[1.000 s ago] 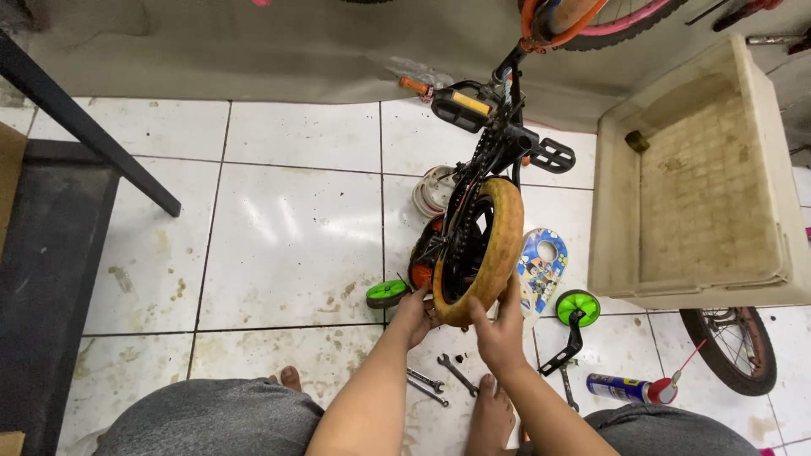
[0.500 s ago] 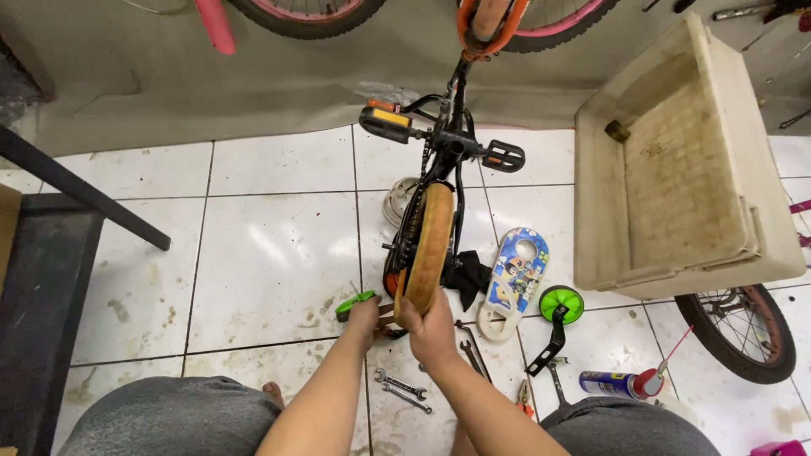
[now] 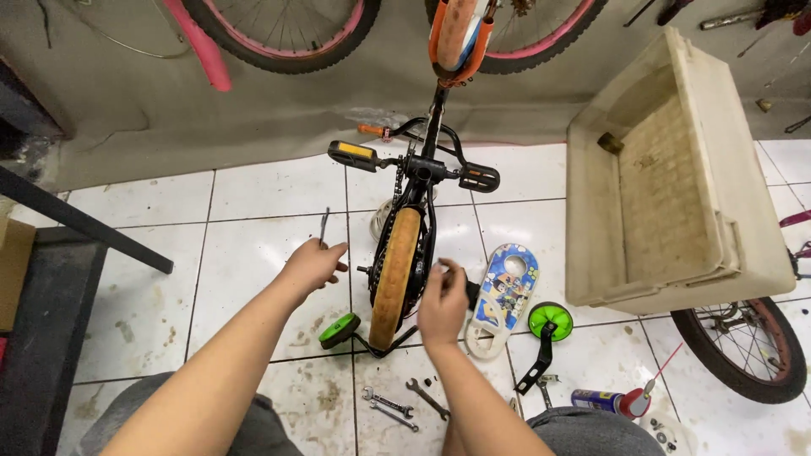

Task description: The person is sitting on the floor repairing a bicycle that is upside down. They use their hands to manipulate the chain and rear wheel, and use a wrench to tighten bolts on the wheel axle.

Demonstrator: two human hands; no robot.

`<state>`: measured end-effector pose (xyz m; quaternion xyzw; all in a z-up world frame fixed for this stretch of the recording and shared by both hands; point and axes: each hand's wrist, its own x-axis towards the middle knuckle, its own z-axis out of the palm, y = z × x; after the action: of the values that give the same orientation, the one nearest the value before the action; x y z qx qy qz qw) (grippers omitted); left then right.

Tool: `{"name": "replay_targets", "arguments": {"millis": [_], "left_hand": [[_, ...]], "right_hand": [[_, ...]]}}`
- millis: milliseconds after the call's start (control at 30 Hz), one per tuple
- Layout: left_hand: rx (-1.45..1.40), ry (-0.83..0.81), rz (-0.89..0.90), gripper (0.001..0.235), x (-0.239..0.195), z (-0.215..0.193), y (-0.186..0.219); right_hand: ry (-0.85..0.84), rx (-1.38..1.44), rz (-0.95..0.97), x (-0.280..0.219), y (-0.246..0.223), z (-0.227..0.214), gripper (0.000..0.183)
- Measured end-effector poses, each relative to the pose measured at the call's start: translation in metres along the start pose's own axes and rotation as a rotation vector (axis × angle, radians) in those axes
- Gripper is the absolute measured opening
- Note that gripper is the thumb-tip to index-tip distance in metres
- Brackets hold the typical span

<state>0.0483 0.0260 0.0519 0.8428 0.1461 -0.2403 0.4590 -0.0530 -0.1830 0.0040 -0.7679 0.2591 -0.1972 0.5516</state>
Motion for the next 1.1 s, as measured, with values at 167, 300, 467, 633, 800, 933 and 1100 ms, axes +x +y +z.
{"name": "replay_targets", "arguments": {"millis": [167, 300, 467, 633, 800, 933, 1100], "left_hand": [[0.037, -0.082, 0.075, 0.08, -0.063, -0.01, 0.063], [0.08, -0.229, 0.132, 0.09, -0.122, -0.018, 0.127], [0.235, -0.046, 0.405, 0.051, -0.09, 0.05, 0.068], [0.202, 0.054, 0.617, 0.033, -0.085, 0.07, 0.048], [0.152, 0.189, 0.787, 0.045, -0.083, 0.075, 0.04], [0.131, 0.19, 0.809, 0.045, -0.08, 0.082, 0.036], [0.069, 0.168, 0.826, 0.037, -0.08, 0.085, 0.034]], "right_hand": [[-0.183, -0.173, 0.018, 0.085, -0.053, -0.018, 0.025], [-0.548, -0.574, -0.232, 0.135, -0.071, -0.015, 0.027], [-0.622, -0.486, -0.29, 0.138, -0.097, -0.005, 0.025], [-0.706, -0.492, -0.292, 0.157, -0.086, 0.009, 0.021], [-0.703, -0.616, -0.474, 0.171, -0.084, 0.015, 0.019], [-0.695, -0.637, -0.54, 0.169, -0.09, 0.017, 0.015], [-0.659, -0.63, -0.537, 0.168, -0.087, 0.017, 0.012]]}}
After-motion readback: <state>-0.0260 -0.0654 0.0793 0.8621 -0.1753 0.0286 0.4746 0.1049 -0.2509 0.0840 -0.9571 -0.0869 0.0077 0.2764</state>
